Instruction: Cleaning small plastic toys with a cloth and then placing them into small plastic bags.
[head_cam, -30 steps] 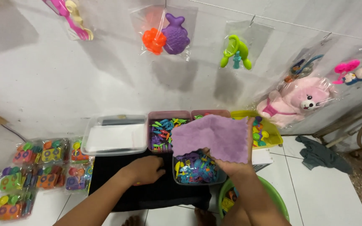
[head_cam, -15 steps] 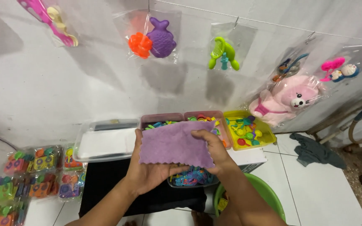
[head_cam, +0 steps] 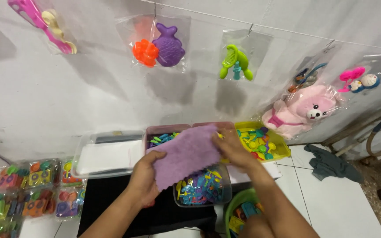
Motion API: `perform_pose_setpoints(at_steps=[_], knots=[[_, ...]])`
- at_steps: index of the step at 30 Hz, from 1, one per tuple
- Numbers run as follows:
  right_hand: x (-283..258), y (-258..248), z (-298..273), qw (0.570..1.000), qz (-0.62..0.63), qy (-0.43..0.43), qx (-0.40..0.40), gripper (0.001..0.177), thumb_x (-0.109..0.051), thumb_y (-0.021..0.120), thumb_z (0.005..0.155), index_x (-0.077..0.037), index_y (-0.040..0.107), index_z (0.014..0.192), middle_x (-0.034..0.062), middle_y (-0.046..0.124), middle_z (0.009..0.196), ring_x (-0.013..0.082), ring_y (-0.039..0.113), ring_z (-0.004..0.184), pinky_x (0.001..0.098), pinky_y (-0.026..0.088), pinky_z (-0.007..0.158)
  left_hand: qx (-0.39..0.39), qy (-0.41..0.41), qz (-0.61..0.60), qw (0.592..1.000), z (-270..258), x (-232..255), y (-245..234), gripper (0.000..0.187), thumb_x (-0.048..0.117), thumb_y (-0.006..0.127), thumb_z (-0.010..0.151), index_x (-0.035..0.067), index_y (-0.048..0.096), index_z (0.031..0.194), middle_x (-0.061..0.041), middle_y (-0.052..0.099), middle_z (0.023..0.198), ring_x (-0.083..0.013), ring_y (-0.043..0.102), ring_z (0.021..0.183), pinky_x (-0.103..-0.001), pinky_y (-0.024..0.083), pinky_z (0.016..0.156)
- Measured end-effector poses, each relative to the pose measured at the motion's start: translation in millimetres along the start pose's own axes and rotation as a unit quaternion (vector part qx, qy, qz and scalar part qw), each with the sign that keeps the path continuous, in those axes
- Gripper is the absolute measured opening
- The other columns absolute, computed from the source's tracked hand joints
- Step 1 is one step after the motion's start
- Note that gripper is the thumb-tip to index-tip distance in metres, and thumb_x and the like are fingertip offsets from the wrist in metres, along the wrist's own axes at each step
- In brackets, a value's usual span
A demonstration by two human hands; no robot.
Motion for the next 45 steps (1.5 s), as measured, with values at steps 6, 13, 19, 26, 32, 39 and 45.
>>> perform_pose_setpoints(at_steps=[6, 13, 19, 26, 32, 39, 45], knots=[[128.9, -108.7, 65.2, 0.913, -0.338, 0.009, 0.227, 0.020, -0.019, 0.067, 0.085, -0.004, 0.077, 0.094, 0.0122, 0.074, 0.079, 0.0285, 0.066, 0.065, 0.0397, 0.052, 0.066, 0.019, 0.031, -0.017, 0.999, -4.1, 20.8, -5.2, 0.042, 0.011, 0.041, 0.093, -0.006, 0.051, 0.130, -0.029, 0.059, 0.127, -0.0332, 0.055, 0.103, -0.040, 0.043, 0.085], [186.1, -125.5, 104.3, 0.857, -0.479, 0.146, 0.123, 0.047, -0.019, 0.069, 0.083, -0.021, 0.069, 0.130, 0.0089, 0.074, 0.120, 0.0326, 0.070, 0.106, 0.0447, 0.057, 0.090, 0.064, 0.031, -0.018, 0.997, 0.9, 32.6, -6.7, 0.040, 0.012, 0.043, 0.092, -0.002, 0.052, 0.129, -0.030, 0.057, 0.130, -0.0344, 0.054, 0.103, -0.041, 0.042, 0.082], [183.7, -116.1, 97.8, 0.839, -0.492, 0.203, 0.111, 0.041, -0.023, 0.062, 0.091, -0.026, 0.070, 0.130, 0.0019, 0.072, 0.127, 0.0291, 0.069, 0.112, 0.0465, 0.055, 0.097, 0.059, 0.034, -0.018, 0.998, 7.8, 32.6, -6.9, 0.036, 0.010, 0.040, 0.093, -0.003, 0.047, 0.125, -0.027, 0.054, 0.124, -0.0333, 0.051, 0.102, -0.042, 0.041, 0.083], [187.6, -133.0, 76.7, 0.859, -0.436, 0.034, 0.266, 0.023, -0.021, 0.062, 0.089, -0.007, 0.076, 0.103, 0.0165, 0.075, 0.096, 0.0404, 0.068, 0.082, 0.0488, 0.054, 0.075, 0.056, 0.025, -0.012, 0.998, 4.3, 32.5, -4.2, 0.039, 0.008, 0.041, 0.093, -0.006, 0.049, 0.129, -0.029, 0.058, 0.126, -0.0347, 0.055, 0.105, -0.043, 0.043, 0.086], [152.8, -119.3, 38.0, 0.908, -0.096, -0.085, 0.398, 0.016, -0.002, 0.063, 0.092, 0.005, 0.071, 0.104, 0.0123, 0.070, 0.083, 0.0202, 0.059, 0.064, 0.0308, 0.050, 0.061, 0.058, 0.027, 0.020, 0.998, -5.8, 32.1, -4.1, 0.049, 0.011, 0.044, 0.088, -0.005, 0.048, 0.134, -0.031, 0.055, 0.138, -0.0395, 0.054, 0.114, -0.044, 0.041, 0.092], [-2.2, -36.6, -5.7, 0.962, 0.193, -0.105, 0.160, 0.022, 0.004, 0.064, 0.093, 0.007, 0.068, 0.114, 0.0214, 0.075, 0.095, 0.0194, 0.064, 0.069, 0.0287, 0.057, 0.065, -0.015, 0.043, -0.012, 0.999, -5.1, 21.6, -3.9, 0.051, 0.013, 0.044, 0.086, -0.005, 0.050, 0.134, -0.028, 0.059, 0.132, -0.0360, 0.056, 0.110, -0.043, 0.043, 0.094], [-73.7, 55.1, -30.9, 0.975, 0.076, -0.201, 0.053, 0.010, 0.007, 0.068, 0.087, 0.009, 0.074, 0.095, 0.0102, 0.072, 0.070, 0.0110, 0.058, 0.051, 0.0219, 0.048, 0.048, -0.103, 0.023, -0.100, 0.989, -21.5, 20.5, -0.1, 0.089, 0.061, 0.031, 0.092, -0.010, 0.053, 0.141, -0.028, 0.059, 0.141, -0.0350, 0.055, 0.123, -0.041, 0.040, 0.103]])
Point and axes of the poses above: each hand's wrist, its own z-axis towards the middle knuckle, its own y-axis out of the palm, x = y × z, the point moved 2 cm from there along z, towards the middle knuckle
